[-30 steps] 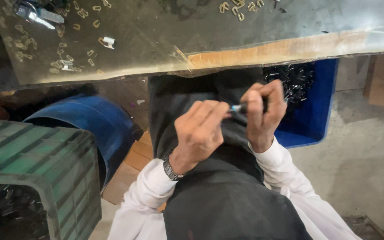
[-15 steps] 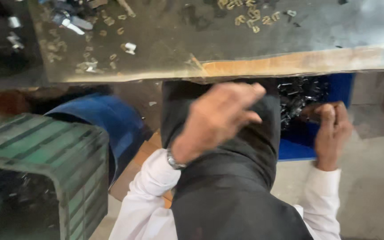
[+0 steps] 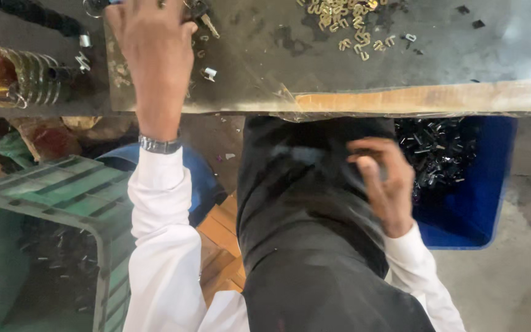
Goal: The person sits at a workbench assembling lock cylinder cores. They pick small metal pin components from the table, insert them one at a time into the cylinder held in one hand, and set finished cylinders aside while reaching for the next part.
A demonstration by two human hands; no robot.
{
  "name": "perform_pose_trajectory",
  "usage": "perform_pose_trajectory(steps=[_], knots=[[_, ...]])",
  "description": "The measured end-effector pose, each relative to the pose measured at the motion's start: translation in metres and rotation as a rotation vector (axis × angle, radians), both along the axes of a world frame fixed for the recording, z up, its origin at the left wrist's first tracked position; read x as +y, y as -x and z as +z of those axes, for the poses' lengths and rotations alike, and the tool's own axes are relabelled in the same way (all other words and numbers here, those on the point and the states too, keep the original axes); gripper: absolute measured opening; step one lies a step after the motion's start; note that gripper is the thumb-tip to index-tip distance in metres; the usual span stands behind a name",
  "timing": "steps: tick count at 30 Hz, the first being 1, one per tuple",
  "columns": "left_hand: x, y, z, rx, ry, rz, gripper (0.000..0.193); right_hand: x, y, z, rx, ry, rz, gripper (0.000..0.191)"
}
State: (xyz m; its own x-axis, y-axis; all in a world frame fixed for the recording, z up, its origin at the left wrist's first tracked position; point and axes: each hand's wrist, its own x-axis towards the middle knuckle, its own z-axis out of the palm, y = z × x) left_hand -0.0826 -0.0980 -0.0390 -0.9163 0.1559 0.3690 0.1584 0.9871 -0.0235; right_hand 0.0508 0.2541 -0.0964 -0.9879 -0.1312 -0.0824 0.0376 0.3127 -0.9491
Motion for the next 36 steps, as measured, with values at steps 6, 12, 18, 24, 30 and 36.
perform_pose_trajectory(steps=[6, 12, 18, 24, 30, 36], knots=[[0.038, -0.028, 0.008, -0.125, -0.191, -0.232, 0.035, -0.019, 0.004, 0.020, -0.018, 0.058, 0.143, 0.018], [0.042, -0.045, 0.016, -0.046, -0.456, -0.057, 0.033, -0.020, 0.016, 0.022, -0.032, 0.004, 0.163, 0.016], [0.058, -0.030, 0.006, 0.065, -0.323, -0.035, 0.021, -0.025, 0.023, 0.028, 0.018, -0.009, 0.237, 0.019], [0.084, -0.047, 0.015, 0.008, -0.577, -0.056, 0.013, -0.027, 0.013, 0.028, -0.174, 0.284, 0.217, 0.027], [0.119, -0.107, 0.017, -0.323, -0.672, -0.558, 0.017, -0.045, -0.003, -0.012, -0.645, 1.052, -0.051, 0.051], [0.126, -0.102, 0.013, -0.301, -0.801, -0.468, 0.035, -0.030, -0.029, -0.021, -0.461, 0.788, -0.173, 0.040]])
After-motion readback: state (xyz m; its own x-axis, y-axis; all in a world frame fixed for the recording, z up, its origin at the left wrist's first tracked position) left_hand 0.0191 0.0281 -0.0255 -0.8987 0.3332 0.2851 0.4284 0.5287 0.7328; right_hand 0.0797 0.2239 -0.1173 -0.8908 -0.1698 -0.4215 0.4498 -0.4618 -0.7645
